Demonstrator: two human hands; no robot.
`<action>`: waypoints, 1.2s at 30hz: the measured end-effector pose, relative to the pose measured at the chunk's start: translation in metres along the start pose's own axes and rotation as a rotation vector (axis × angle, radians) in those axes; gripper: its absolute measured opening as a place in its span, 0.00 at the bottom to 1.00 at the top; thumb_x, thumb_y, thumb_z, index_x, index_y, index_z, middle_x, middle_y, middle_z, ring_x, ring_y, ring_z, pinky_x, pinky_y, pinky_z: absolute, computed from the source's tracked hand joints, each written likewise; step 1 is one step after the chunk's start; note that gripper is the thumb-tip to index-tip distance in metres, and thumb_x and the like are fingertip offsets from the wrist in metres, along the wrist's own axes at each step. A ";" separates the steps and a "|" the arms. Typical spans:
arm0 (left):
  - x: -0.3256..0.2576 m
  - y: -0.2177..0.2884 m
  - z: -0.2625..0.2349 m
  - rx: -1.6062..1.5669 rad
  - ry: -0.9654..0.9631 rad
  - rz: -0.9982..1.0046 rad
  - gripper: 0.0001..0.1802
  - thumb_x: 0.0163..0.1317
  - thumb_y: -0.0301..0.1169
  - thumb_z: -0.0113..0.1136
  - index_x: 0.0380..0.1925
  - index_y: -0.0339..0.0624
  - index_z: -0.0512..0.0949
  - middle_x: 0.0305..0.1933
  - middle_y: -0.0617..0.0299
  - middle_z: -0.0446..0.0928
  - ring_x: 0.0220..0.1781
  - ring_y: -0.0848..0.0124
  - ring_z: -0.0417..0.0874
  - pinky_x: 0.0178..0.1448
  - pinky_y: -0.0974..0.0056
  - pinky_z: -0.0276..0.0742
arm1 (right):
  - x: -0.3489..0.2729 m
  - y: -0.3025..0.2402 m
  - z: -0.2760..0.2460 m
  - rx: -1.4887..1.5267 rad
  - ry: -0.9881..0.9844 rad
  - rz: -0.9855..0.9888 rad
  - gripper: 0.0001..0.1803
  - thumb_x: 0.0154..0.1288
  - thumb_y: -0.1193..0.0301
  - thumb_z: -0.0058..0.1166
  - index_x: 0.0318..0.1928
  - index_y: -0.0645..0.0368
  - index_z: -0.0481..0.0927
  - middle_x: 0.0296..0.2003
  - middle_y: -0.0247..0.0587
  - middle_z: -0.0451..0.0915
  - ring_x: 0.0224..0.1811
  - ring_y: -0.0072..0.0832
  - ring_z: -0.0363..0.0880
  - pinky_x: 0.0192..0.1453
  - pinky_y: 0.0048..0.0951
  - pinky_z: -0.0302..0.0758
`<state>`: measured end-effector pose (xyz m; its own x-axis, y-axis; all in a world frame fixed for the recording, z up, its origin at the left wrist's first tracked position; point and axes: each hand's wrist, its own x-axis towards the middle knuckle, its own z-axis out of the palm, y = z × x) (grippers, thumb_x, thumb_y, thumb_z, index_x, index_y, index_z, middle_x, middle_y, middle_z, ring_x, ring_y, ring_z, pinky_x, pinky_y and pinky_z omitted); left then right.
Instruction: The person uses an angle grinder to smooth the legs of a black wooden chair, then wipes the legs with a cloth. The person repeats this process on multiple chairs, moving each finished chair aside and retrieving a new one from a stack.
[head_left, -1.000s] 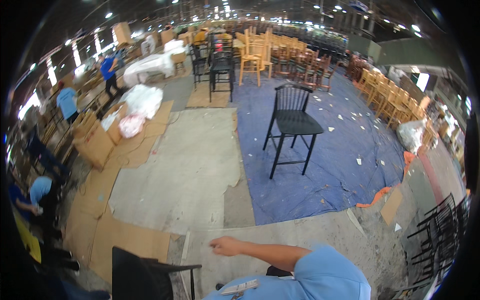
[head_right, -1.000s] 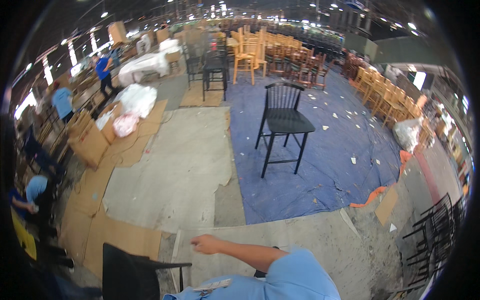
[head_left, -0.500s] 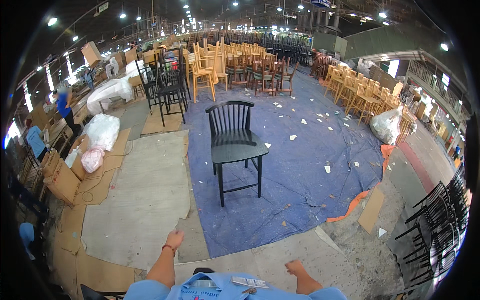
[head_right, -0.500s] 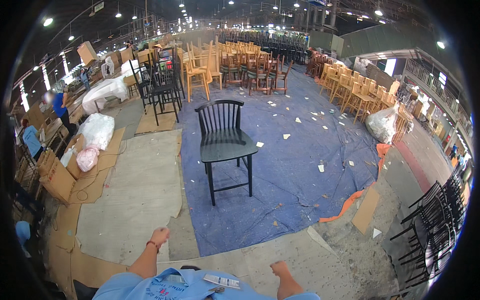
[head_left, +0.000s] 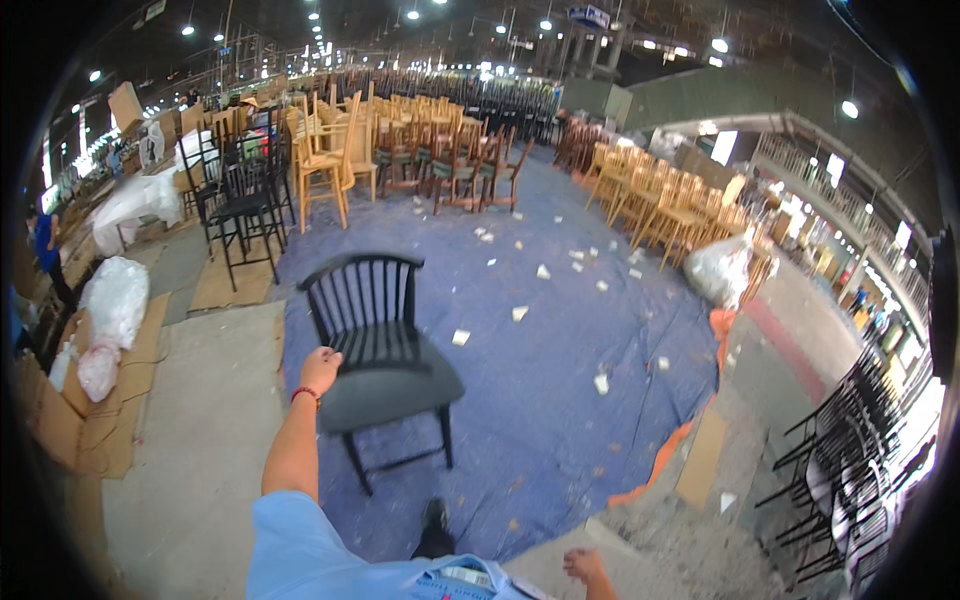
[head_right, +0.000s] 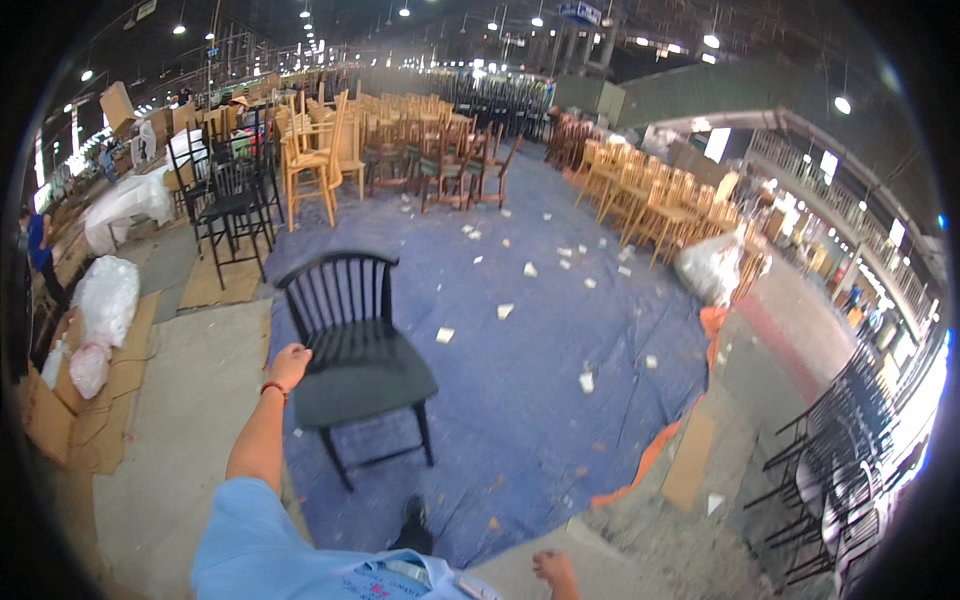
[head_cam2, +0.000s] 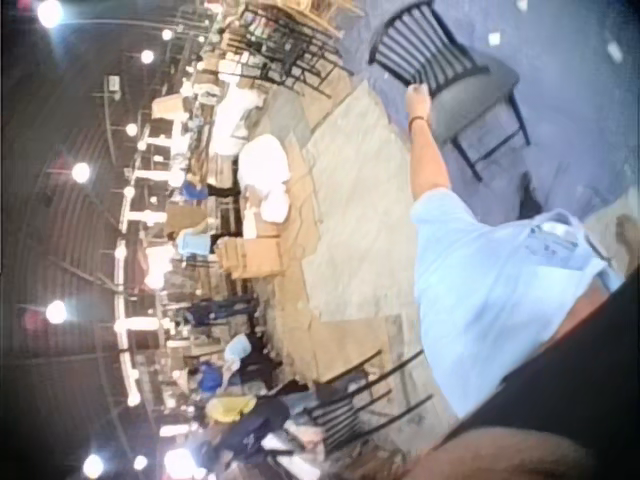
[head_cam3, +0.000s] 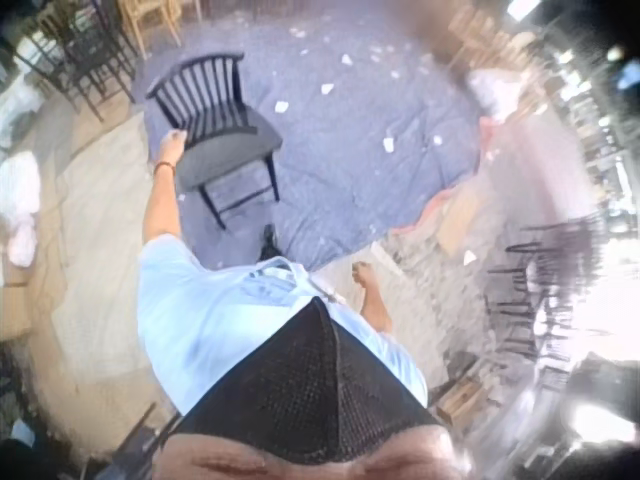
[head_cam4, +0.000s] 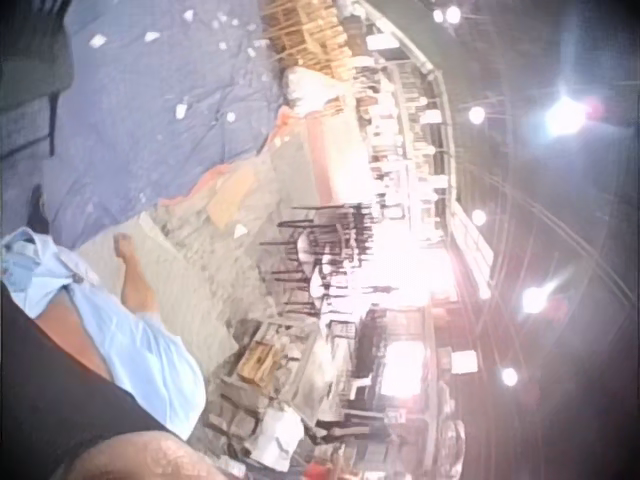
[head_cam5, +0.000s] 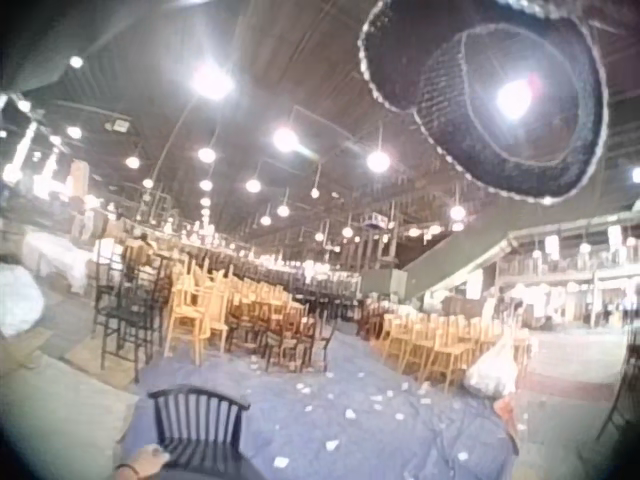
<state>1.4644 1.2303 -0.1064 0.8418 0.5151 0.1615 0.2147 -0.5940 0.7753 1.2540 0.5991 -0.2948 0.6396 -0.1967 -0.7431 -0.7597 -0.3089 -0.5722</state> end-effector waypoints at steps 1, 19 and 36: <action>0.048 0.019 0.013 0.027 0.075 0.053 0.21 0.62 0.41 0.59 0.47 0.34 0.81 0.48 0.46 0.84 0.53 0.52 0.83 0.58 0.55 0.76 | 0.018 -0.020 -0.013 0.013 0.042 -0.002 0.17 0.65 0.65 0.56 0.51 0.61 0.79 0.45 0.46 0.83 0.42 0.35 0.84 0.44 0.38 0.81; 0.314 -0.065 0.037 -0.192 0.430 -0.316 0.26 0.57 0.41 0.69 0.47 0.29 0.78 0.40 0.50 0.82 0.42 0.62 0.81 0.49 0.59 0.76 | 0.050 -0.149 -0.101 -0.322 -0.198 -0.081 0.18 0.60 0.63 0.63 0.50 0.52 0.82 0.37 0.43 0.83 0.38 0.40 0.82 0.35 0.53 0.77; -0.024 0.175 0.188 -0.390 0.671 -0.147 0.23 0.58 0.34 0.70 0.50 0.41 0.72 0.40 0.66 0.79 0.40 0.79 0.77 0.45 0.70 0.75 | 0.346 -0.406 0.011 -0.206 -0.537 -0.041 0.47 0.65 0.42 0.57 0.73 0.53 0.53 0.68 0.55 0.65 0.64 0.57 0.71 0.55 0.59 0.76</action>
<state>1.5752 0.9975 -0.0896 0.3127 0.9082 0.2783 0.0071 -0.2953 0.9554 1.7823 0.6670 -0.3238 0.4779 0.3029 -0.8246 -0.6630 -0.4914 -0.5648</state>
